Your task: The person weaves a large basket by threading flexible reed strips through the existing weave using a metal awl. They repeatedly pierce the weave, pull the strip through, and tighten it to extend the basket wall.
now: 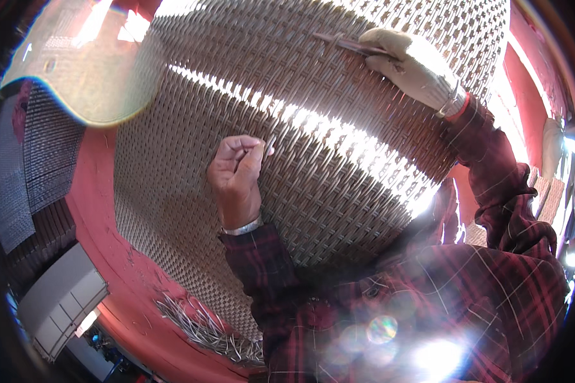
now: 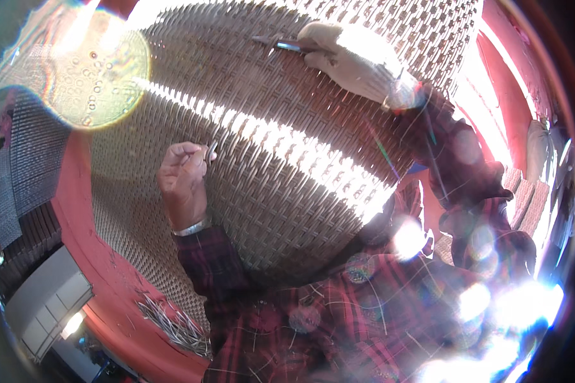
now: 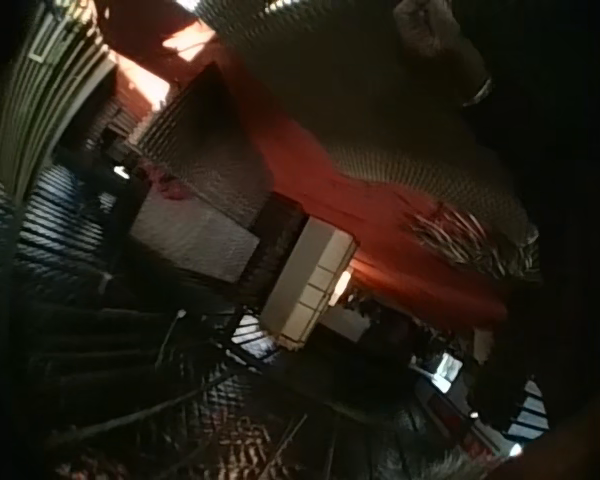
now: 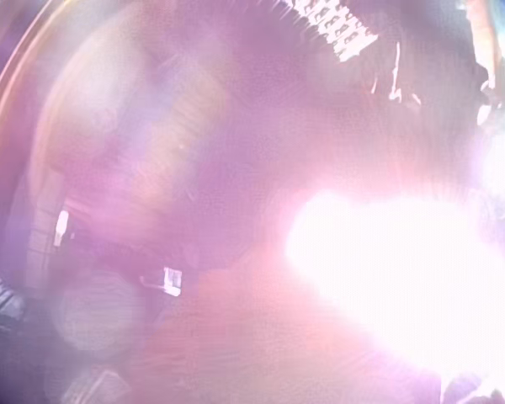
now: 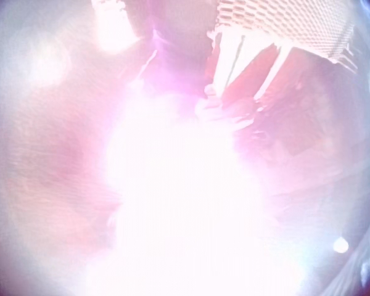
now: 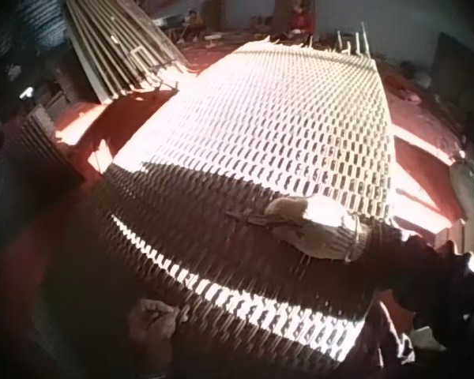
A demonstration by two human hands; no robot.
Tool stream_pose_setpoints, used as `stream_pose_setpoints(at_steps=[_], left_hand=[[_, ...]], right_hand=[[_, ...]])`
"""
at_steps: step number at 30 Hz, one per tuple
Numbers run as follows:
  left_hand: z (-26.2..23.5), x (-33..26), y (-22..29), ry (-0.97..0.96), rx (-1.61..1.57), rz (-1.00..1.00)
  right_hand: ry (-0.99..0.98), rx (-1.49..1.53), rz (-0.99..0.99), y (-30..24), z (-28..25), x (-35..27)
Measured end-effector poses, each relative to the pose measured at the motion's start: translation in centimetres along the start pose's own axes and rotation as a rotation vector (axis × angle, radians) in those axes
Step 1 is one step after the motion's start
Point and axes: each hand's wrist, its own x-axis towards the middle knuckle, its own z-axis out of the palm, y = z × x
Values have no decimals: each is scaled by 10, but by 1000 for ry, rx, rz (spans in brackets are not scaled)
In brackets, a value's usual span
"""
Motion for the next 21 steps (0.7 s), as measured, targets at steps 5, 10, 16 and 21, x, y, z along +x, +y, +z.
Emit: stream_pose_setpoints(at_steps=[5, 10, 16, 21], left_hand=[[2, -2, 2, 3, -17, 16], [3, -1, -9, 52, 87, 22], [11, -3, -15, 109, 141, 105], [27, -7, -15, 328, 283, 315]], right_hand=[[-14, 152, 28, -1, 0, 1], [-9, 336, 107, 6, 2, -1], [-5, 445, 135, 9, 5, 0], [-8, 459, 191, 5, 1, -1]])
